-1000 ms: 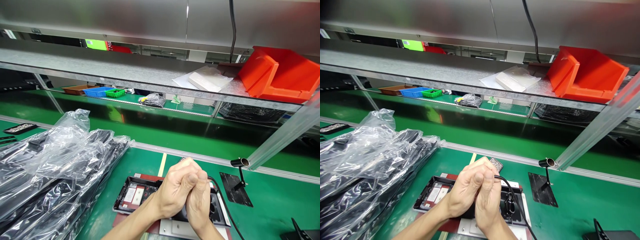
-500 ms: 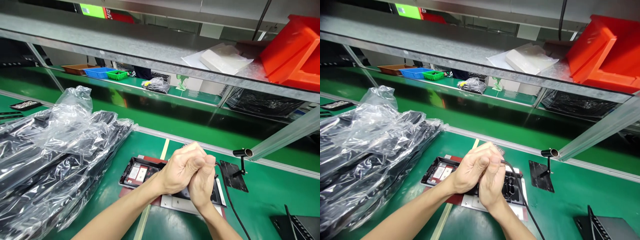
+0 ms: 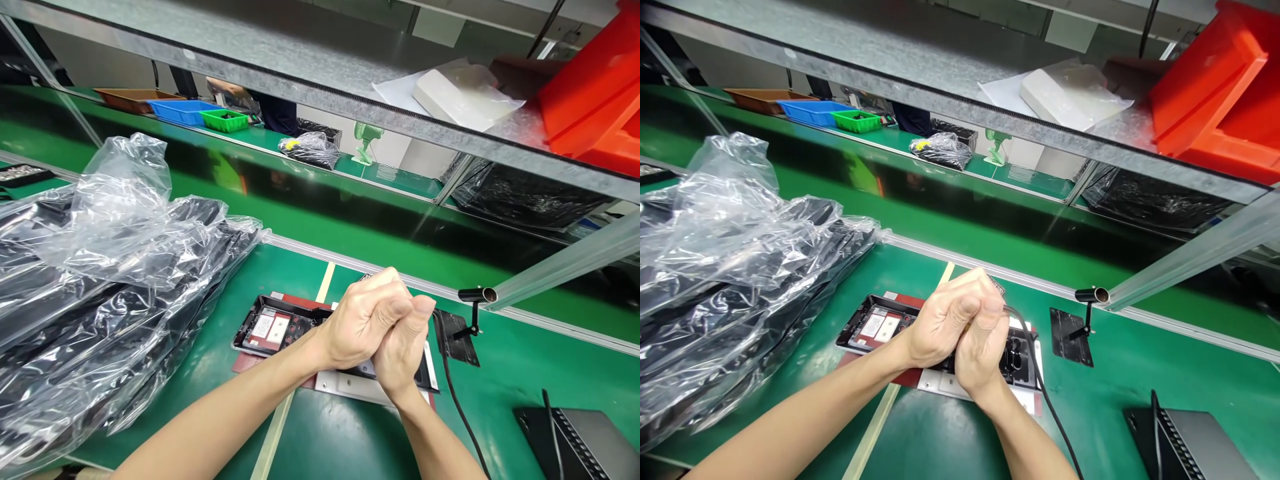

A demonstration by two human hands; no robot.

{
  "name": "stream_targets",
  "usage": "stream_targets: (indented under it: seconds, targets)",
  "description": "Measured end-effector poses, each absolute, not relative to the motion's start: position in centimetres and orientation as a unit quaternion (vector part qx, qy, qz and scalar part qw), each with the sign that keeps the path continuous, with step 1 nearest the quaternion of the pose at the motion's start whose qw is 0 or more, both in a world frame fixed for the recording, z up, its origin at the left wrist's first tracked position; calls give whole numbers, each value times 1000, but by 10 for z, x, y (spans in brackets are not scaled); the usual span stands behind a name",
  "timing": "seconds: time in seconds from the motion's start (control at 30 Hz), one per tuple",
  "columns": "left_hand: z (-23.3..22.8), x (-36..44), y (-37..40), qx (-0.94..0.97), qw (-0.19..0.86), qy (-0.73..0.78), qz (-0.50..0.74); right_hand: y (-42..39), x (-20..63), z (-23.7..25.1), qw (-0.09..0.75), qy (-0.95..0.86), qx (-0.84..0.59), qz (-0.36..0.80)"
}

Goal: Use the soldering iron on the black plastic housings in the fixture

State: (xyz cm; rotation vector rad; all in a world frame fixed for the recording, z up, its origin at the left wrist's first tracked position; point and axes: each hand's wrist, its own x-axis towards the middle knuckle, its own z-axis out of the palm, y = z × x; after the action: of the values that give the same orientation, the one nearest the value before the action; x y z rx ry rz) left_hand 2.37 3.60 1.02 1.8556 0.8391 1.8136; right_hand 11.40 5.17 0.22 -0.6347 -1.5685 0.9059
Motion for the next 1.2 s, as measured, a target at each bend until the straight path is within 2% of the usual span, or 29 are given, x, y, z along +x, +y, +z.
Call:
stream_targets:
  seconds: [0.43,1.2]
  targets:
    - [9,27,37,650,197,299,670,50,115,5,570,-691,-300,328]
    - [9,27,36,646,185,305,675,51,114,1,557,-708,-288,323]
